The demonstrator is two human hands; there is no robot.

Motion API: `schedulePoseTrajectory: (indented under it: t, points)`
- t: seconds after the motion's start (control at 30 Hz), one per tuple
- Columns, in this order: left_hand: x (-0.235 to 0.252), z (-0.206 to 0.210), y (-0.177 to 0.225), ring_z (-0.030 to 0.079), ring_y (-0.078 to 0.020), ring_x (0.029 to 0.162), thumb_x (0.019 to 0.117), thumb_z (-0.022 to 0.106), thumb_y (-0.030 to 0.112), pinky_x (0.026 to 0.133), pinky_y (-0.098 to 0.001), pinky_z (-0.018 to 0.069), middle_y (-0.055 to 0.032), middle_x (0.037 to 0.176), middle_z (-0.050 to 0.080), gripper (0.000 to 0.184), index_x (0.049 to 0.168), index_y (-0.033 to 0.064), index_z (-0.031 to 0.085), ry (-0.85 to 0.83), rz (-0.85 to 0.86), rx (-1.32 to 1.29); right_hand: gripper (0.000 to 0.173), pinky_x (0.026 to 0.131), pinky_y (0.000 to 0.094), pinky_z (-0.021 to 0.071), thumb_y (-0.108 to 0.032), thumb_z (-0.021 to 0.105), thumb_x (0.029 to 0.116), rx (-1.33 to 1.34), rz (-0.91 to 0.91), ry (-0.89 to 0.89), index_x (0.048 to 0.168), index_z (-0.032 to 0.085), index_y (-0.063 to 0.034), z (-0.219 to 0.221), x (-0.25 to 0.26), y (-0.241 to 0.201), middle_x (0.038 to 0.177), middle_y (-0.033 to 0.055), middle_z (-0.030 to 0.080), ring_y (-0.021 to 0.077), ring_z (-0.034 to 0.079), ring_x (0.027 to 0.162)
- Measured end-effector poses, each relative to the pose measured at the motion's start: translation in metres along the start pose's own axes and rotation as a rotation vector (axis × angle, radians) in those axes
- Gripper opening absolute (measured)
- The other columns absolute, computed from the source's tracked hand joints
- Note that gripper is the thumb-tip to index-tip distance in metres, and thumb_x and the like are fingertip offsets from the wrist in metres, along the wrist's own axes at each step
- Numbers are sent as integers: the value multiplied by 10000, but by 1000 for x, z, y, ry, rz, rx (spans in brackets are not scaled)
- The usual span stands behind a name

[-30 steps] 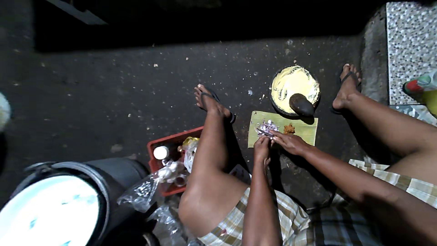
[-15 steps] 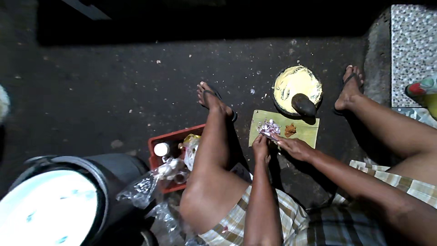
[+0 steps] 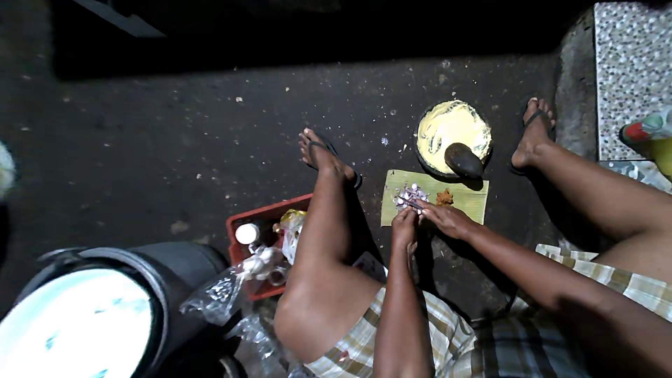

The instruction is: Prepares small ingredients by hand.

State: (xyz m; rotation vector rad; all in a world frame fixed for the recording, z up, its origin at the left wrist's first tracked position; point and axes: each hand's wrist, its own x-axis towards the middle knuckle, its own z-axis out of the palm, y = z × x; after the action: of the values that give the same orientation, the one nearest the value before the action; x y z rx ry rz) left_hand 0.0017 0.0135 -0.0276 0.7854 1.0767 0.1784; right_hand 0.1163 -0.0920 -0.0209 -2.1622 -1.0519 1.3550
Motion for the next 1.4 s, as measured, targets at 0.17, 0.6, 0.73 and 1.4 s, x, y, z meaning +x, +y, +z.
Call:
schedulePoseTrajectory:
  t: [0.17, 0.6, 0.73, 1.4]
  points:
    - [-3, 2, 3, 651, -149, 889, 1051, 447, -5, 874, -302, 554, -140, 1017, 657, 256, 1258, -108, 555, -44, -26, -52, 506, 1065, 632, 446, -431, 318, 1125, 77, 22, -1, 1582, 401, -232, -7, 7, 1, 1342, 185, 656, 389, 632, 1237]
    - [-4, 1, 13, 644, -141, 821, 1068, 412, 18, 796, -263, 570, -117, 941, 630, 176, 1113, -58, 565, 7, -108, -202, 538, 1025, 633, 468, -491, 354, 1104, 123, 2, 3, 1588, 389, -258, -2, 0, 2, 1256, 206, 682, 394, 658, 1159]
    - [0, 0, 9, 635, -126, 774, 1060, 436, 23, 773, -264, 560, -88, 872, 641, 180, 1034, -48, 599, -5, -71, -95, 485, 992, 653, 478, -453, 382, 1107, 128, -8, 21, 1539, 445, -244, 0, 1, -1, 1251, 194, 683, 396, 664, 1138]
    - [5, -5, 1, 647, -143, 861, 1059, 500, 65, 826, -300, 547, -123, 979, 684, 224, 1172, -74, 635, 176, 69, -65, 567, 1086, 619, 428, -503, 226, 1115, -2, 19, -104, 1618, 346, -273, 1, -20, -14, 1380, 193, 636, 389, 604, 1283]
